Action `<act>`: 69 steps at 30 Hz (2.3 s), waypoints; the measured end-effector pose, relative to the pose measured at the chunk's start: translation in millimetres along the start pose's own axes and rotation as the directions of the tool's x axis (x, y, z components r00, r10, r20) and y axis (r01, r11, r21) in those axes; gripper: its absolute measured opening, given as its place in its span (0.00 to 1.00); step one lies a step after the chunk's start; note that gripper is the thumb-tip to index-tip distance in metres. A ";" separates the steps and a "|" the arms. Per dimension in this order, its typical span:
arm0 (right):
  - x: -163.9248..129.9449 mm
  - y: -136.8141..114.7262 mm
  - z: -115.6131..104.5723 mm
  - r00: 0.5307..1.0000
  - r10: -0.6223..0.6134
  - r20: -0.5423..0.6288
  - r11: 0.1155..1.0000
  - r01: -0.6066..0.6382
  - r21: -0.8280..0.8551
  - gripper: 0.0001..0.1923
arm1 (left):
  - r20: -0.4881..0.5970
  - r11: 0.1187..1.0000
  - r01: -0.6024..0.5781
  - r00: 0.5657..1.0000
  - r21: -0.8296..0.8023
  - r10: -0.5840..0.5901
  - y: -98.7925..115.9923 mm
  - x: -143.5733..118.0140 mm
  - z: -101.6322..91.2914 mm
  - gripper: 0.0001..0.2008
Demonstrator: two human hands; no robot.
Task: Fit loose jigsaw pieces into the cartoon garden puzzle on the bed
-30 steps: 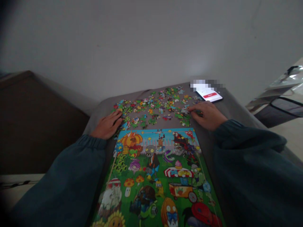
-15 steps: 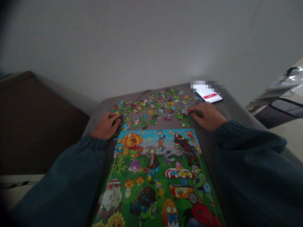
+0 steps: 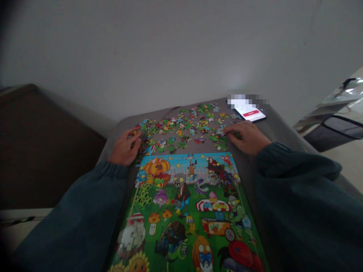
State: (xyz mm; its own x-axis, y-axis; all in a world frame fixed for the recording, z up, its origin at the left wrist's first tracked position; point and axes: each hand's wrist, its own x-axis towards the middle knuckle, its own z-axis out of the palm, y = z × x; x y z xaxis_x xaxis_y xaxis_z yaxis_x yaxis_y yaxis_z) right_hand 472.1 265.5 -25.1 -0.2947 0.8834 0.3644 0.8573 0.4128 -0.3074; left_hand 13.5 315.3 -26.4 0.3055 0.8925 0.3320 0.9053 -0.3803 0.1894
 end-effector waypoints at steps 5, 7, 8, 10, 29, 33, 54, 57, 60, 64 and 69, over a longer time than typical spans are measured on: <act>-0.6 0.4 -0.1 1.000 0.008 0.010 1.000 -0.008 0.004 0.13 | -0.036 1.000 -0.007 0.999 0.001 0.007 2.3 -0.2 -4.4 0.24; -1.1 0.0 0.0 1.000 0.009 0.004 1.000 -0.009 -0.001 0.13 | -0.032 1.000 -0.011 0.999 0.007 0.011 2.3 -0.6 -4.3 0.23; -1.4 -0.3 0.0 1.000 0.009 0.001 1.000 -0.009 -0.004 0.13 | -0.022 1.000 -0.013 1.000 0.012 0.014 2.4 -1.0 -3.7 0.23; -1.7 -0.7 0.0 1.000 0.007 0.004 1.000 -0.007 -0.006 0.13 | 0.015 1.000 -0.017 1.000 0.025 0.016 2.8 -2.1 -2.0 0.23; -1.3 2.7 0.8 0.999 -0.028 0.015 0.999 0.029 -0.035 0.15 | 0.231 0.986 -0.109 0.970 0.127 0.078 20.9 -8.5 -7.8 0.22; -1.1 3.1 1.0 0.999 -0.036 0.015 0.999 0.037 -0.023 0.14 | 0.245 0.982 -0.072 0.969 0.177 0.027 20.1 -9.4 -7.4 0.22; 2.7 -1.8 2.5 0.999 -0.047 0.016 0.999 0.046 0.013 0.13 | 0.252 0.973 -0.028 0.967 0.230 -0.031 17.2 -7.8 -1.4 0.28; 3.2 -2.6 2.6 0.999 -0.048 0.012 0.999 0.048 0.015 0.13 | 0.250 0.974 -0.035 0.968 0.222 -0.022 15.2 -7.5 -0.4 0.29; 3.3 -1.9 2.7 0.998 -0.054 0.019 0.998 0.054 0.024 0.12 | 0.251 0.975 -0.034 0.968 0.219 -0.023 14.9 -7.1 -0.6 0.29; 2.9 -1.9 2.6 0.998 -0.056 0.014 0.998 0.055 0.035 0.13 | 0.250 0.977 -0.023 0.968 0.214 -0.032 15.4 -6.5 -1.2 0.29; 1.9 -7.9 1.7 0.997 -0.078 0.017 0.996 0.077 0.052 0.16 | 0.260 0.979 -0.018 0.965 0.204 -0.037 14.1 -5.0 -0.8 0.30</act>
State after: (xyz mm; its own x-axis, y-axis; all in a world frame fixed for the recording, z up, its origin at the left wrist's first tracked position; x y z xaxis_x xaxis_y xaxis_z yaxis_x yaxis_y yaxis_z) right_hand 464.0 264.2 -23.5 -0.3676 0.8524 0.3718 0.8092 0.4902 -0.3239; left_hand 24.6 305.3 -24.7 0.3384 0.9382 0.0726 0.9409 -0.3386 -0.0093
